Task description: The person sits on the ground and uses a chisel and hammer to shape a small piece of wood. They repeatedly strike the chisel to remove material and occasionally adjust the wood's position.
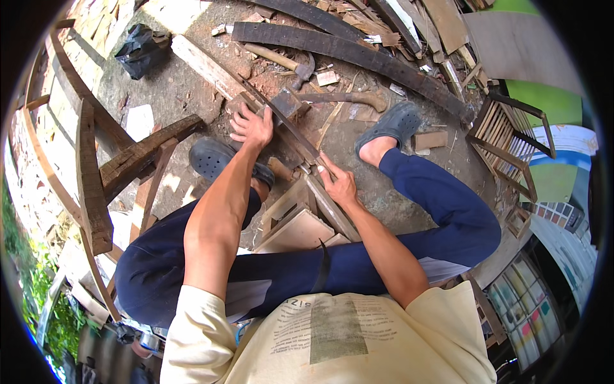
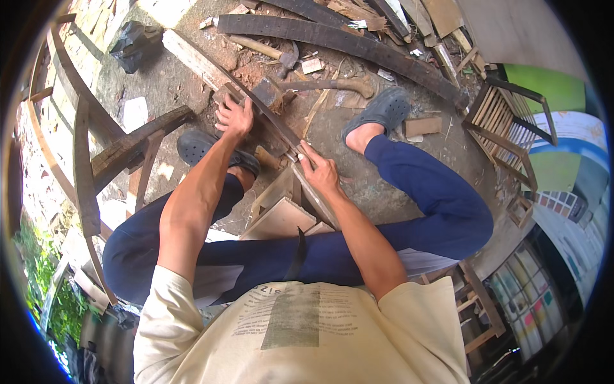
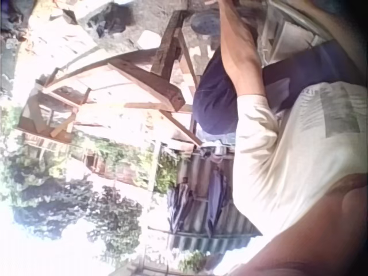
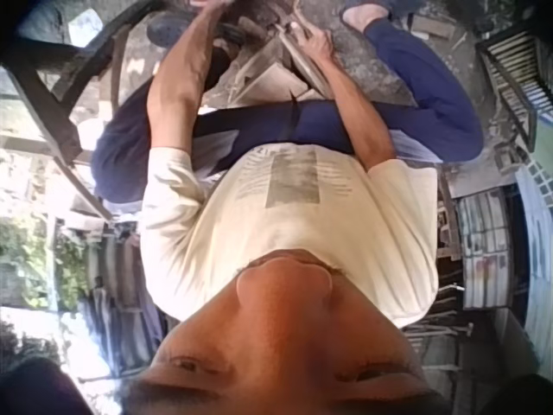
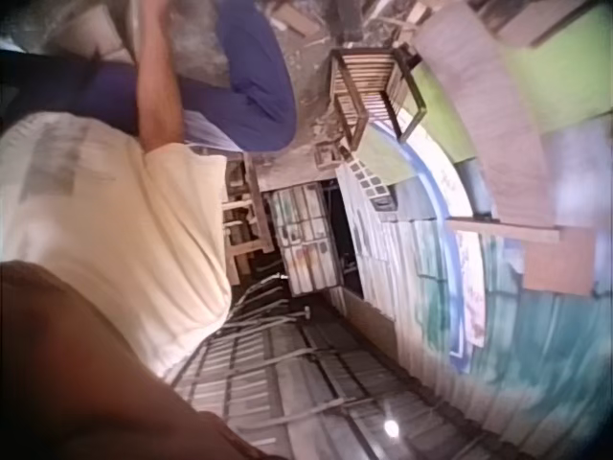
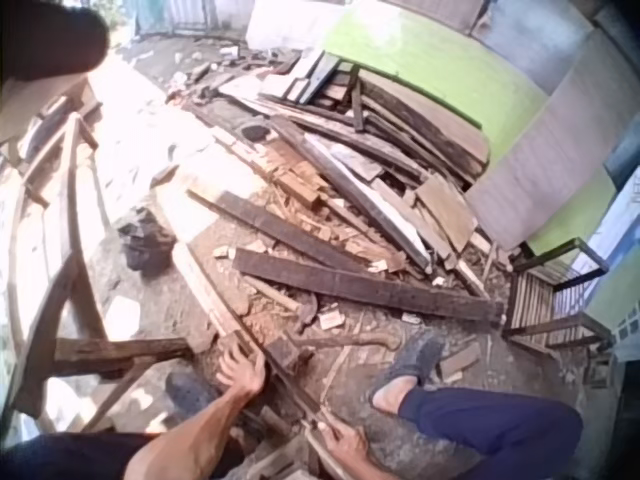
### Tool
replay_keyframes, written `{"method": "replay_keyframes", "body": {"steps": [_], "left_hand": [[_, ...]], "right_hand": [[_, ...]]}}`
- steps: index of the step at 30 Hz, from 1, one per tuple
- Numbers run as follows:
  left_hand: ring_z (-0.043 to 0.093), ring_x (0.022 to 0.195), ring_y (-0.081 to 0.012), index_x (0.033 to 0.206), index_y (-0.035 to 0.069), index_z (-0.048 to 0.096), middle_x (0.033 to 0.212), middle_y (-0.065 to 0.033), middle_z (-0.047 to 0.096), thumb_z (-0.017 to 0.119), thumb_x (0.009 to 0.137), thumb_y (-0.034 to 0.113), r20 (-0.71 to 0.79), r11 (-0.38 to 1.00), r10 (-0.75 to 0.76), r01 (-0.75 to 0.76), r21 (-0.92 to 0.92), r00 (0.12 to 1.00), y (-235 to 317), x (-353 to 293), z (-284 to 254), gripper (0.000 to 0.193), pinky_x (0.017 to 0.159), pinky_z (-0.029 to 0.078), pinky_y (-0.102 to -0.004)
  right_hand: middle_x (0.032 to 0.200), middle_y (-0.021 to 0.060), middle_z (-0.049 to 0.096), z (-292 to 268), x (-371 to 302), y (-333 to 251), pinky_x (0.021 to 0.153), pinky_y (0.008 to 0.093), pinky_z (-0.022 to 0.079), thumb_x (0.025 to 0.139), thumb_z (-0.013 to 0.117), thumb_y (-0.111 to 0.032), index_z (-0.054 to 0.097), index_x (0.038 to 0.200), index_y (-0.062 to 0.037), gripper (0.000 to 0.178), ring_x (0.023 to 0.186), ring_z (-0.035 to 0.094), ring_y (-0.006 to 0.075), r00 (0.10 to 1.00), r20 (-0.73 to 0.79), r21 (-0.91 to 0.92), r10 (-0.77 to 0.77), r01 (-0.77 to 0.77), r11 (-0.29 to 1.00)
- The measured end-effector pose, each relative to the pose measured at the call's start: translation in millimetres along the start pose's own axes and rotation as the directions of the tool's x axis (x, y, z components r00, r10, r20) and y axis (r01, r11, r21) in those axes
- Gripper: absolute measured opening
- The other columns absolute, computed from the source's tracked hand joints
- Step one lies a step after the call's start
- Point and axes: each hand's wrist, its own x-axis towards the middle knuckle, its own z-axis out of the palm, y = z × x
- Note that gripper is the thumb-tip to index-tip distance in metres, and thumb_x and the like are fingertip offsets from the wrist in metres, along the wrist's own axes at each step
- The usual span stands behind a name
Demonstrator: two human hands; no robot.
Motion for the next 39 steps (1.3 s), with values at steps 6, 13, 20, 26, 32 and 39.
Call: {"method": "replay_keyframes", "body": {"steps": [6,13,20,26,32,39], "left_hand": [[-0.008,0.160,-0.0473,0.168,0.015,0.005,0.172,-0.0274,0.001,0.051,0.096,0.071,-0.018,0.999,0.033,-0.034,-0.012,0.999,11,13,-2,0.103,0.123,-0.006,-0.0693],[-0.008,0.160,-0.0476,0.168,0.014,0.006,0.172,-0.0278,0.001,0.051,0.096,0.071,-0.017,1.000,0.012,-0.012,0.007,1.000,8,6,-2,0.102,0.123,-0.006,-0.0691],[-0.007,0.160,-0.0469,0.168,0.016,0.007,0.172,-0.0273,0.002,0.051,0.096,0.071,-0.010,1.000,0.015,-0.015,0.017,1.000,0,5,-2,0.101,0.123,-0.005,-0.0697],[-0.007,0.160,-0.0464,0.168,0.016,0.007,0.172,-0.0269,0.002,0.052,0.096,0.072,-0.018,1.000,0.007,-0.007,0.021,1.000,4,1,0,0.102,0.123,-0.004,-0.0695],[-0.007,0.160,-0.0462,0.168,0.016,0.007,0.172,-0.0267,0.002,0.052,0.096,0.071,-0.020,1.000,0.006,-0.005,0.010,1.000,-3,3,-2,0.101,0.123,-0.004,-0.0695],[-0.007,0.160,-0.0465,0.168,0.016,0.005,0.172,-0.0272,0.002,0.053,0.097,0.068,-0.042,1.000,0.011,-0.010,0.026,0.999,2,3,-1,0.101,0.122,-0.004,-0.0703]], "right_hand": [[0.120,0.0211,0.072,19,57,-37,0.092,0.0473,0.058,0.099,0.066,-0.031,0.065,0.144,-0.0176,0.046,0.104,0.070,0.0462,0.996,-0.070,0.067,-0.051,0.055,0.996],[0.119,0.0213,0.073,0,12,-15,0.092,0.0482,0.057,0.100,0.066,-0.033,0.066,0.143,-0.0174,0.046,0.104,0.070,0.0470,0.999,-0.042,0.018,-0.015,0.015,1.000],[0.124,0.0210,0.072,14,32,-40,0.094,0.0466,0.057,0.100,0.066,-0.032,0.064,0.144,-0.0181,0.047,0.107,0.070,0.0457,0.997,0.008,0.019,0.070,-0.071,0.997],[0.120,0.0209,0.073,4,9,-15,0.093,0.0456,0.058,0.100,0.066,-0.033,0.067,0.142,-0.0186,0.045,0.106,0.070,0.0454,0.998,-0.054,0.044,0.011,-0.008,0.999],[0.125,0.0195,0.072,12,30,-42,0.095,0.0451,0.058,0.100,0.066,-0.030,0.065,0.144,-0.0181,0.046,0.107,0.072,0.0422,0.997,0.006,-0.001,0.078,-0.078,0.997],[0.122,0.0201,0.072,10,13,-22,0.093,0.0463,0.058,0.099,0.066,-0.030,0.065,0.143,-0.0176,0.046,0.106,0.071,0.0440,0.998,-0.068,0.057,-0.013,0.017,0.998]]}}
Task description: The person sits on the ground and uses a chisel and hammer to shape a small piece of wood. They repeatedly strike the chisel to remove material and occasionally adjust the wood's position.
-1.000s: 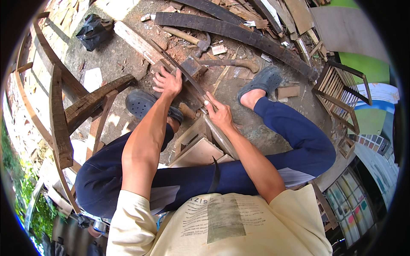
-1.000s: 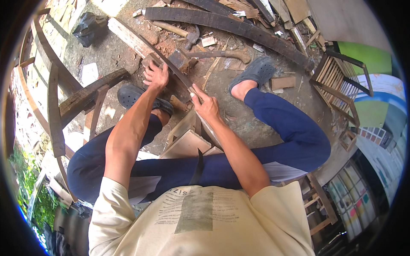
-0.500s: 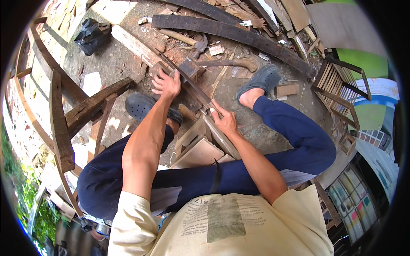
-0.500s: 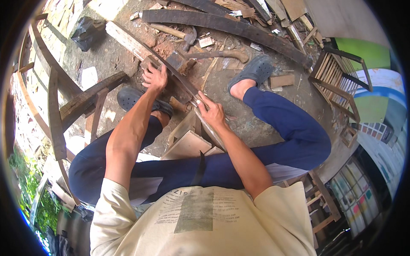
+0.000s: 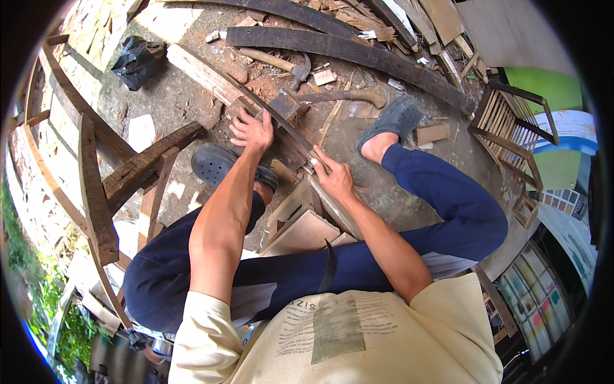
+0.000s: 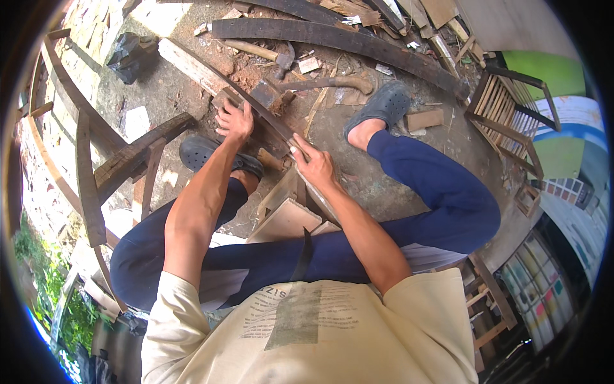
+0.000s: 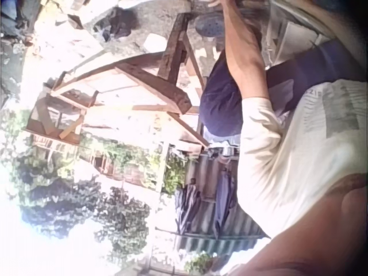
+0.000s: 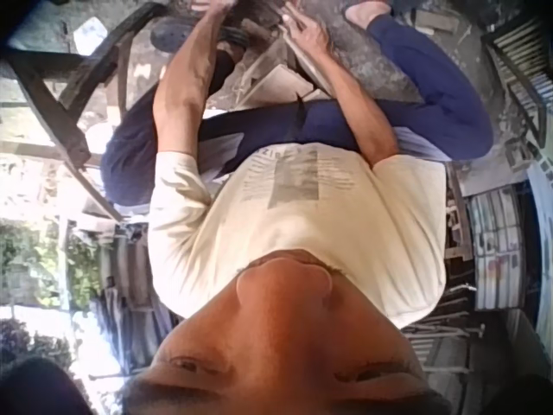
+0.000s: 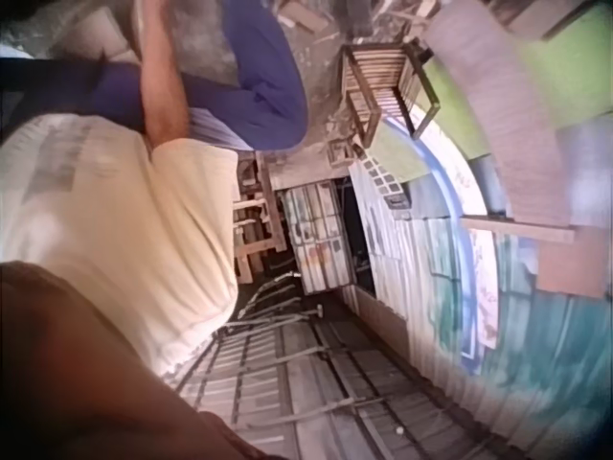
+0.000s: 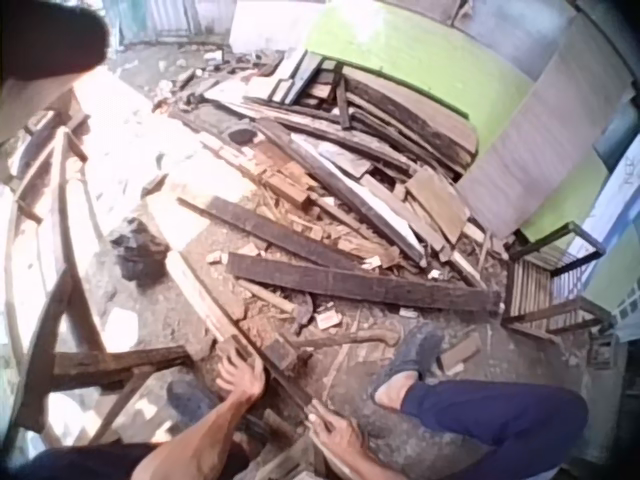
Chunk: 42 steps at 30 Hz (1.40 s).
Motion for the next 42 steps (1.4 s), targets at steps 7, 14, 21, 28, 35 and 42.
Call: {"method": "replay_keyframes", "body": {"steps": [7,14,21,28,35,42], "left_hand": [[-0.006,0.160,-0.0467,0.168,0.015,0.004,0.172,-0.0270,0.003,0.055,0.097,0.066,-0.002,1.000,-0.007,0.007,-0.010,1.000,-3,-1,1,0.101,0.122,-0.004,-0.0707],[-0.004,0.160,-0.0455,0.168,0.016,0.005,0.172,-0.0252,0.005,0.056,0.097,0.066,-0.056,0.999,-0.009,0.011,0.037,0.998,-8,6,11,0.101,0.123,-0.002,-0.0706],[-0.004,0.160,-0.0460,0.168,0.015,0.004,0.173,-0.0246,0.005,0.055,0.095,0.070,-0.016,1.000,-0.022,0.022,0.000,1.000,-1,3,4,0.104,0.122,-0.003,-0.0711],[-0.004,0.160,-0.0466,0.168,0.016,0.003,0.172,-0.0256,0.004,0.055,0.095,0.069,-0.030,1.000,0.005,-0.005,-0.003,1.000,-7,8,6,0.105,0.122,-0.003,-0.0711],[-0.005,0.160,-0.0465,0.169,0.016,0.004,0.172,-0.0257,0.005,0.056,0.095,0.069,-0.014,1.000,-0.014,0.014,-0.005,1.000,-4,2,5,0.104,0.123,-0.003,-0.0706],[-0.005,0.160,-0.0465,0.169,0.016,0.003,0.172,-0.0260,0.003,0.056,0.096,0.067,-0.009,1.000,-0.023,0.023,-0.007,1.000,-6,4,2,0.103,0.123,-0.002,-0.0699]], "right_hand": [[0.119,0.0212,0.073,2,-4,-4,0.089,0.0480,0.058,0.100,0.066,-0.032,0.065,0.144,-0.0184,0.047,0.102,0.070,0.0463,0.998,0.029,-0.078,0.055,-0.052,0.996],[0.116,0.0219,0.073,11,35,-27,0.088,0.0484,0.058,0.100,0.065,-0.035,0.066,0.142,-0.0191,0.045,0.100,0.071,0.0465,0.998,0.038,-0.034,0.058,-0.057,0.998],[0.120,0.0215,0.073,-14,-15,10,0.093,0.0451,0.059,0.100,0.067,-0.031,0.066,0.142,-0.0188,0.044,0.108,0.070,0.0445,1.000,-0.008,-0.009,0.001,-0.001,1.000],[0.120,0.0209,0.073,16,32,-21,0.090,0.0462,0.060,0.099,0.068,-0.032,0.062,0.147,-0.0224,0.049,0.103,0.072,0.0441,0.994,0.056,-0.017,0.090,-0.089,0.996],[0.120,0.0208,0.073,-11,-15,33,0.091,0.0476,0.059,0.101,0.065,-0.035,0.064,0.145,-0.0257,0.045,0.102,0.072,0.0454,1.000,0.003,-0.013,-0.029,0.029,0.999],[0.119,0.0220,0.073,15,34,-23,0.096,0.0457,0.057,0.101,0.066,-0.032,0.063,0.147,-0.0217,0.047,0.107,0.072,0.0415,0.992,0.076,-0.006,0.101,-0.101,0.995]]}}
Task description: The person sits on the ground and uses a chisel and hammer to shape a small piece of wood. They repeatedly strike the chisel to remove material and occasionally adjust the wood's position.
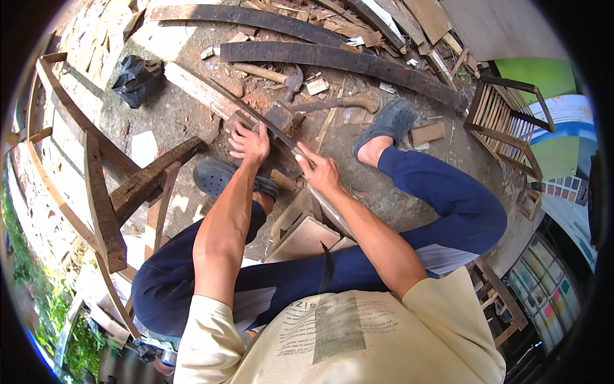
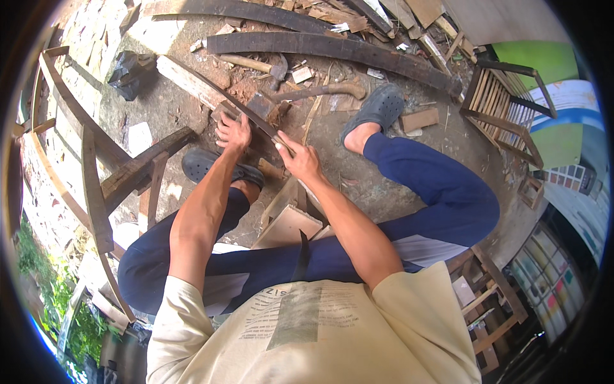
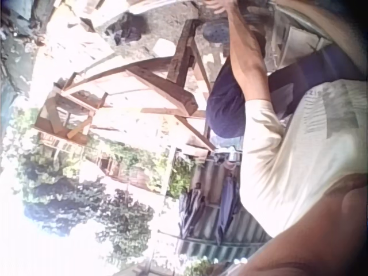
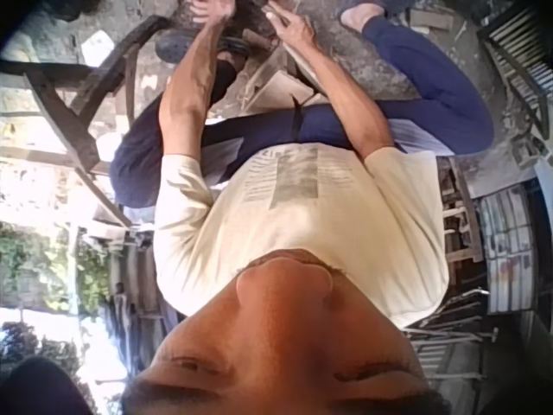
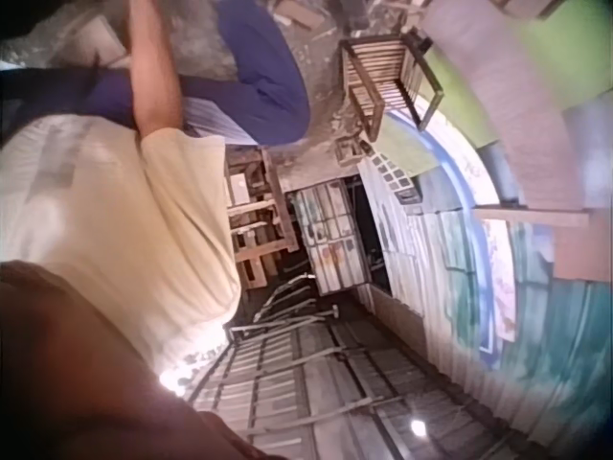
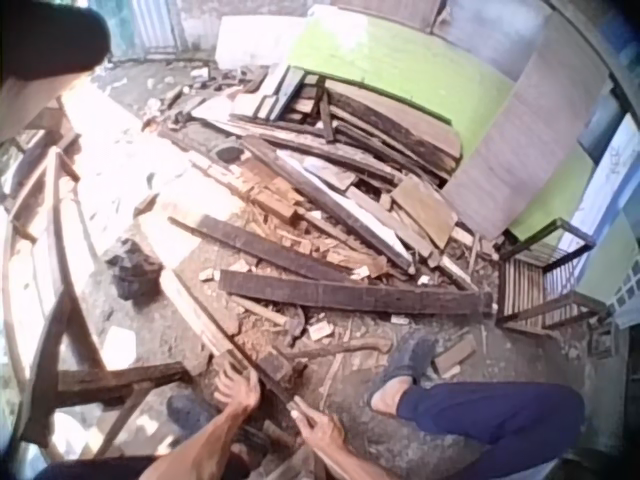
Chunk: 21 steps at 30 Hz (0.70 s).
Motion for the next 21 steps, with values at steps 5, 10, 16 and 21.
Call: {"method": "replay_keyframes", "body": {"steps": [5,10,16,21], "left_hand": [[-0.005,0.160,-0.0467,0.168,0.016,0.004,0.173,-0.0260,0.003,0.055,0.096,0.068,0.035,1.000,-0.007,0.007,0.004,0.999,8,-5,-5,0.103,0.123,-0.002,-0.0697],[-0.005,0.160,-0.0464,0.168,0.016,0.004,0.173,-0.0253,0.002,0.055,0.096,0.069,0.029,0.999,0.010,-0.011,0.045,1.000,6,3,-2,0.103,0.123,-0.003,-0.0697],[-0.005,0.160,-0.0469,0.168,0.015,0.004,0.172,-0.0260,0.003,0.055,0.095,0.071,0.032,1.000,0.005,-0.005,-0.001,0.999,5,-4,0,0.104,0.123,-0.003,-0.0700],[-0.005,0.160,-0.0476,0.168,0.015,0.004,0.172,-0.0268,0.003,0.055,0.096,0.070,-0.002,1.000,0.019,-0.019,0.002,1.000,1,-1,3,0.104,0.123,-0.003,-0.0699]], "right_hand": [[0.114,0.0237,0.073,-13,-52,56,0.088,0.0491,0.058,0.099,0.067,-0.032,0.067,0.142,-0.0218,0.044,0.098,0.072,0.0466,0.988,-0.105,-0.014,-0.113,0.112,0.994],[0.118,0.0220,0.073,0,5,-23,0.092,0.0486,0.058,0.099,0.067,-0.033,0.067,0.142,-0.0215,0.044,0.104,0.071,0.0451,0.999,-0.022,-0.025,0.047,-0.048,0.999],[0.121,0.0199,0.073,-16,-54,38,0.091,0.0470,0.059,0.099,0.067,-0.034,0.062,0.147,-0.0214,0.050,0.107,0.070,0.0441,0.994,-0.085,-0.016,-0.067,0.066,0.998],[0.120,0.0208,0.074,-1,-2,-18,0.091,0.0458,0.059,0.100,0.066,-0.034,0.064,0.146,-0.0220,0.047,0.107,0.072,0.0420,0.998,-0.012,-0.049,0.054,-0.055,0.997]]}}
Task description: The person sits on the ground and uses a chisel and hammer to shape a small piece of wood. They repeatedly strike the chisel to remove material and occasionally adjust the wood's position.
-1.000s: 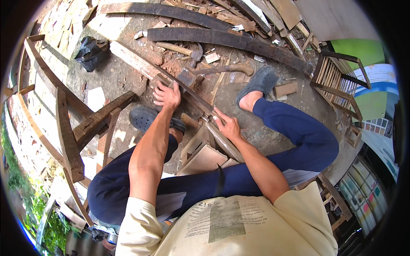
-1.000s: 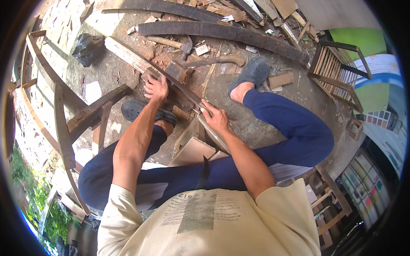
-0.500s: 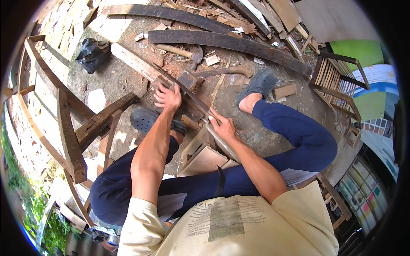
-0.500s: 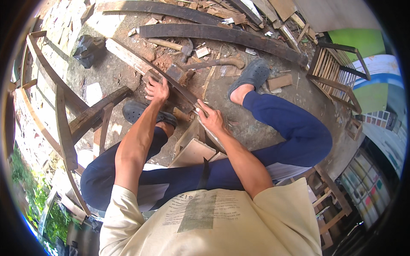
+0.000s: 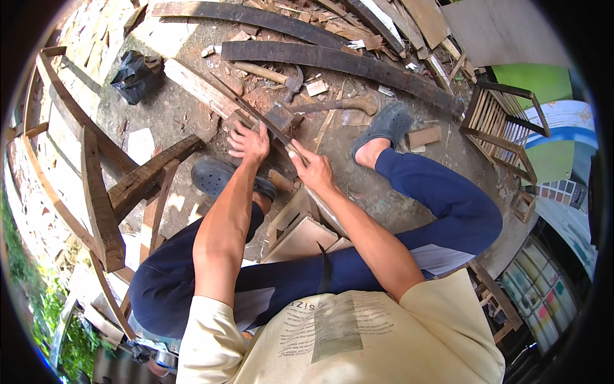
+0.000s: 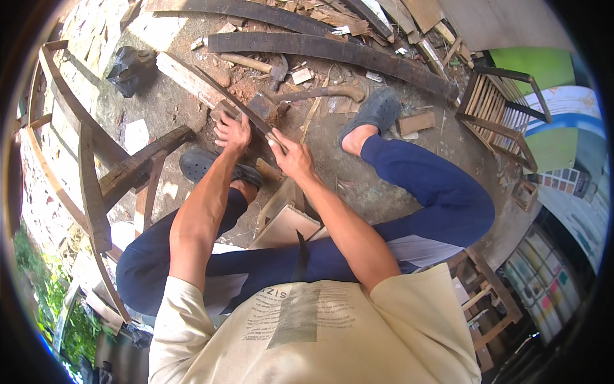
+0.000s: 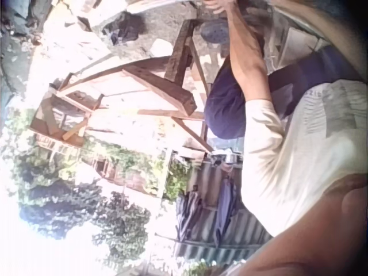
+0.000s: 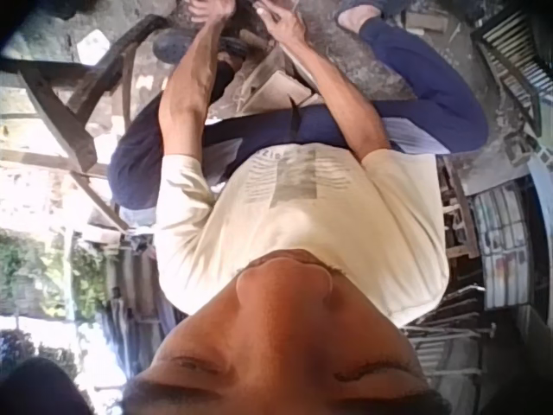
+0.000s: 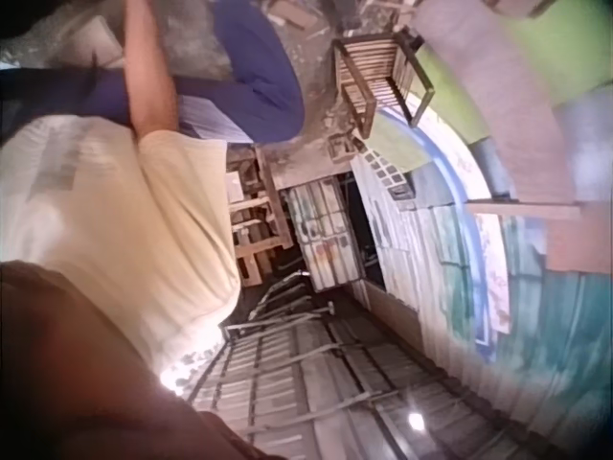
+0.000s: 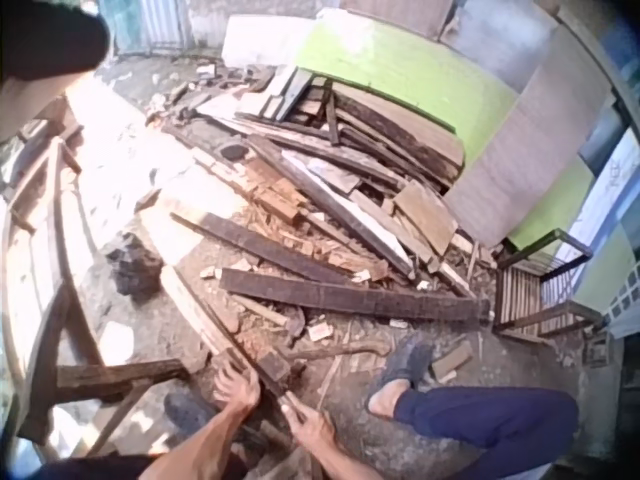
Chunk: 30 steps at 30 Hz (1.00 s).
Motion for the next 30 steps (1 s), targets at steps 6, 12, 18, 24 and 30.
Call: {"method": "replay_keyframes", "body": {"steps": [6,12,18,24,30], "left_hand": [[-0.005,0.160,-0.0470,0.168,0.016,0.005,0.172,-0.0274,0.003,0.054,0.096,0.070,0.043,0.999,-0.037,0.036,0.014,0.998,6,-4,-6,0.103,0.123,-0.003,-0.0689],[-0.007,0.159,-0.0495,0.168,0.017,0.006,0.172,-0.0281,0.002,0.051,0.096,0.073,0.041,1.000,0.014,-0.014,-0.015,0.999,0,0,-4,0.102,0.121,-0.005,-0.0721],[-0.011,0.160,-0.0473,0.168,0.018,0.008,0.173,-0.0279,-0.001,0.042,0.098,0.075,0.083,0.999,-0.003,0.007,-0.052,0.997,1,-1,-8,0.097,0.122,-0.007,-0.0707],[-0.011,0.162,-0.0412,0.169,0.018,0.014,0.175,-0.0238,0.002,0.036,0.100,0.073,0.059,0.995,-0.010,0.016,-0.102,0.998,9,2,-8,0.091,0.123,-0.009,-0.0684],[-0.001,0.163,-0.0383,0.168,0.016,0.015,0.175,-0.0198,0.009,0.048,0.098,0.066,0.003,0.993,0.046,-0.045,-0.107,0.999,0,6,-5,0.093,0.124,-0.001,-0.0683]], "right_hand": [[0.120,0.0195,0.073,-12,-41,61,0.094,0.0446,0.058,0.101,0.066,-0.035,0.066,0.143,-0.0203,0.045,0.106,0.072,0.0415,0.992,-0.063,-0.023,-0.110,0.109,0.994],[0.121,0.0211,0.073,11,3,9,0.097,0.0447,0.056,0.101,0.066,-0.038,0.066,0.143,-0.0204,0.046,0.107,0.071,0.0436,0.997,-0.058,0.080,-0.053,0.058,0.995],[0.124,0.0201,0.074,-28,-36,61,0.099,0.0398,0.055,0.103,0.066,-0.035,0.066,0.144,-0.0224,0.042,0.114,0.073,0.0383,0.999,0.025,0.012,-0.032,0.032,0.999],[0.085,0.0104,0.075,-75,-32,30,0.088,0.0368,0.057,0.103,0.065,-0.044,0.066,0.144,-0.0186,0.049,0.080,0.073,0.0208,0.971,0.159,0.084,0.177,-0.192,0.978],[0.069,0.0040,0.065,-187,-89,-76,0.079,0.0281,0.053,0.100,0.067,-0.038,0.056,0.150,0.0001,0.064,0.067,0.062,0.0107,0.989,0.140,0.106,-0.043,0.028,0.994]]}}
